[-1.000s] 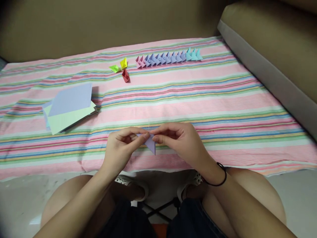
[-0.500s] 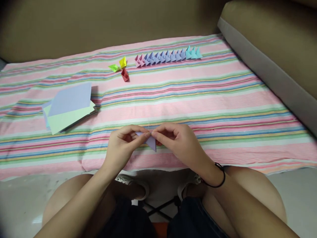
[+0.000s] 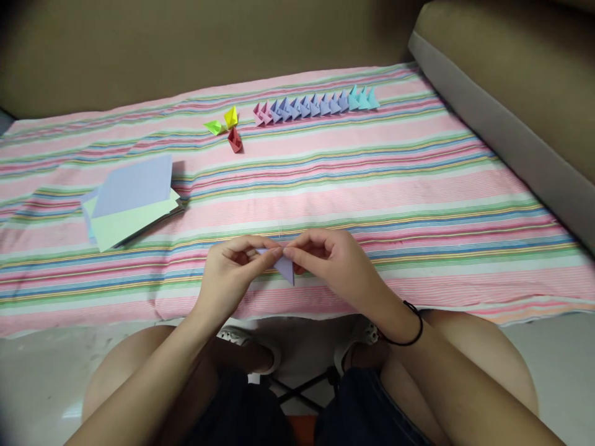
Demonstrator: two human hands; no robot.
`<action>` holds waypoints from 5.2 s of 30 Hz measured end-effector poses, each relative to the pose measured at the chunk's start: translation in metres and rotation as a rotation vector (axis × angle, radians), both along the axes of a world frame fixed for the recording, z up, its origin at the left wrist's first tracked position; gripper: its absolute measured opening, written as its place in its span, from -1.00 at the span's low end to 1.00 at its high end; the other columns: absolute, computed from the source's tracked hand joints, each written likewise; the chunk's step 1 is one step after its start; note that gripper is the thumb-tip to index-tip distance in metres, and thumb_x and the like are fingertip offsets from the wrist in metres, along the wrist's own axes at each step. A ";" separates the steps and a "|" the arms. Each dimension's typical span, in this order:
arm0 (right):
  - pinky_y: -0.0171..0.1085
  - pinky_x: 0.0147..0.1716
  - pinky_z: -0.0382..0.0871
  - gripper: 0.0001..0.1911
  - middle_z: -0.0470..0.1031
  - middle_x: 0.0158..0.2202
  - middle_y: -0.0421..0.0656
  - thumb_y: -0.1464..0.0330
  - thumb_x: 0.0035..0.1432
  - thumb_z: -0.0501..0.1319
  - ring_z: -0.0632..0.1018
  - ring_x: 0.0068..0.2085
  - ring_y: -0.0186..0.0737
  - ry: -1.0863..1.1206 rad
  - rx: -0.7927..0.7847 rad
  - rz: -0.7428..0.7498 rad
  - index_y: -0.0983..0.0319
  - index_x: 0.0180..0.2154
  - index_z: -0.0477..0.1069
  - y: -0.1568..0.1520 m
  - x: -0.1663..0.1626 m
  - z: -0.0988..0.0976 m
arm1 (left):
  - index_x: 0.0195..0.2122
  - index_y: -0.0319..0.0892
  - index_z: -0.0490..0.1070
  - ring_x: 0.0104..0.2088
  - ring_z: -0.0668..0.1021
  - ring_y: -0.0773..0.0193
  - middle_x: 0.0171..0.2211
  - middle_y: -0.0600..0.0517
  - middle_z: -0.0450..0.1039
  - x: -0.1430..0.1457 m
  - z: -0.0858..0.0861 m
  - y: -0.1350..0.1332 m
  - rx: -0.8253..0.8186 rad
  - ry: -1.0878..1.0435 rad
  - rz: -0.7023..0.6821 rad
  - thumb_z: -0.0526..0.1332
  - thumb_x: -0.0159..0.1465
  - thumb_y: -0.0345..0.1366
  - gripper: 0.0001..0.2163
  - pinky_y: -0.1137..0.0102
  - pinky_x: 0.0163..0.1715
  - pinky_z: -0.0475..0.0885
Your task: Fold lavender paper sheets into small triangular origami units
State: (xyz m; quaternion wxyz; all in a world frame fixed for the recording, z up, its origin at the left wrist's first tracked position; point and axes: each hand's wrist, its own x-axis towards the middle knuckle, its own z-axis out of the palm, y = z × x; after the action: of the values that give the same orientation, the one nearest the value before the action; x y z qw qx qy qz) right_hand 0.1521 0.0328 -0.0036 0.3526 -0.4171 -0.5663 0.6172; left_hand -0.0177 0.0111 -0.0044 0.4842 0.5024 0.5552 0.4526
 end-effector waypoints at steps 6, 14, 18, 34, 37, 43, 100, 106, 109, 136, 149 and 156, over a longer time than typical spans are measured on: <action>-0.31 -0.38 0.50 -0.85 0.54 -0.46 -0.21 0.24 0.04 0.30 0.55 -0.41 -0.29 0.007 -0.006 -0.076 0.19 -0.45 0.52 0.000 -0.001 -0.002 | -0.34 -0.18 0.53 -0.46 0.51 0.36 -0.44 0.03 0.53 -0.004 0.002 0.005 -0.032 -0.157 -0.046 0.33 0.09 -0.24 -0.85 0.47 -0.42 0.41; -0.34 -0.40 0.48 -0.90 0.52 -0.50 -0.25 0.29 0.03 0.33 0.53 -0.46 -0.33 0.183 -0.072 -0.244 0.17 -0.47 0.53 0.002 -0.004 -0.007 | -0.45 -0.23 0.44 -0.57 0.44 0.45 -0.58 0.10 0.40 -0.010 -0.001 0.011 -0.053 -0.297 0.000 0.25 0.18 -0.25 -0.84 0.53 -0.50 0.38; -0.34 -0.38 0.49 -0.94 0.51 -0.50 -0.27 0.32 0.01 0.34 0.53 -0.45 -0.34 0.196 -0.008 -0.302 0.15 -0.46 0.53 0.001 -0.007 -0.012 | -0.32 -0.21 0.48 -0.39 0.54 0.34 -0.43 0.03 0.51 0.003 0.001 0.007 -0.152 -0.424 -0.074 0.29 0.14 -0.18 -0.81 0.45 -0.31 0.46; -0.29 -0.37 0.48 -0.89 0.49 -0.51 -0.25 0.27 0.06 0.30 0.52 -0.44 -0.29 0.074 0.091 -0.329 0.16 -0.44 0.49 -0.002 -0.008 -0.010 | -0.47 -0.22 0.50 -0.45 0.53 0.34 -0.52 0.05 0.51 0.004 0.004 0.010 -0.142 -0.264 -0.093 0.34 0.07 -0.23 -0.85 0.44 -0.35 0.42; -0.28 -0.38 0.48 -0.85 0.48 -0.51 -0.24 0.24 0.07 0.28 0.52 -0.45 -0.29 0.064 0.087 -0.326 0.17 -0.45 0.49 -0.002 -0.008 -0.010 | -0.49 -0.23 0.50 -0.47 0.54 0.32 -0.53 0.03 0.52 0.003 0.004 0.011 -0.126 -0.227 -0.078 0.35 0.06 -0.21 -0.82 0.42 -0.37 0.43; -0.32 -0.39 0.46 -0.86 0.49 -0.51 -0.25 0.24 0.07 0.29 0.51 -0.45 -0.31 0.087 0.071 -0.312 0.17 -0.43 0.51 -0.001 -0.008 -0.012 | -0.51 -0.22 0.47 -0.48 0.53 0.35 -0.56 0.06 0.50 0.003 0.006 0.011 -0.135 -0.247 -0.080 0.34 0.07 -0.21 -0.82 0.44 -0.37 0.44; -0.37 -0.48 0.39 -0.87 0.45 -0.58 -0.26 0.26 0.03 0.33 0.47 -0.51 -0.36 0.083 0.033 -0.106 0.19 -0.45 0.51 -0.001 -0.007 -0.003 | -0.65 -0.18 0.26 -0.63 0.06 0.40 -0.69 0.15 0.03 0.000 0.011 0.014 -0.126 -0.141 -0.387 0.09 0.25 -0.06 -0.60 0.38 -0.56 -0.01; -0.37 -0.48 0.39 -0.87 0.45 -0.59 -0.26 0.28 0.02 0.33 0.47 -0.52 -0.36 0.102 0.036 -0.102 0.20 -0.48 0.51 0.000 -0.007 -0.001 | -0.63 -0.17 0.04 -0.60 -0.01 0.42 -0.64 0.16 -0.13 -0.003 0.006 0.015 -0.116 -0.116 -0.345 0.05 0.28 -0.07 -0.59 0.38 -0.58 -0.11; -0.38 -0.50 0.39 -0.89 0.46 -0.58 -0.26 0.30 0.03 0.33 0.47 -0.52 -0.37 0.122 0.033 -0.108 0.19 -0.47 0.51 0.000 -0.007 -0.001 | -0.64 -0.16 0.00 -0.60 0.00 0.42 -0.64 0.16 -0.13 -0.006 0.006 0.016 -0.094 -0.094 -0.333 0.02 0.30 -0.07 -0.58 0.38 -0.59 -0.10; -0.40 -0.48 0.30 -0.86 0.43 -0.57 -0.27 0.34 0.04 0.30 0.41 -0.50 -0.41 0.127 0.052 -0.292 0.20 -0.53 0.50 0.000 -0.011 -0.007 | -0.67 -0.19 0.07 -0.65 0.04 0.47 -0.70 0.18 -0.06 0.012 0.002 0.009 -0.121 -0.010 -0.403 0.05 0.27 -0.02 -0.54 0.40 -0.62 -0.10; -0.35 -0.53 0.17 -0.81 0.34 -0.61 -0.29 0.35 0.01 0.30 0.32 -0.53 -0.41 0.157 0.023 -0.327 0.22 -0.59 0.44 -0.001 -0.010 -0.004 | -0.58 -0.22 0.23 -0.65 0.02 0.47 -0.70 0.20 -0.07 0.019 -0.002 0.006 -0.220 -0.220 -0.552 0.07 0.29 -0.09 -0.63 0.41 -0.61 -0.11; -0.33 -0.52 0.17 -0.82 0.32 -0.60 -0.28 0.34 0.00 0.30 0.28 -0.53 -0.38 0.108 0.062 -0.383 0.21 -0.59 0.43 0.000 -0.011 -0.004 | -0.63 -0.20 0.16 -0.65 0.07 0.46 -0.69 0.17 -0.01 0.022 -0.001 0.006 -0.223 -0.262 -0.537 0.03 0.30 -0.08 -0.59 0.40 -0.61 -0.09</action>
State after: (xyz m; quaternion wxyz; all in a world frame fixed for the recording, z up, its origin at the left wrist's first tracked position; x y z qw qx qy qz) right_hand 0.1411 0.0325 -0.0073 0.5061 -0.4725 -0.4755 0.5427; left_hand 0.0042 0.0169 -0.0059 0.7060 0.5123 0.3817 0.3057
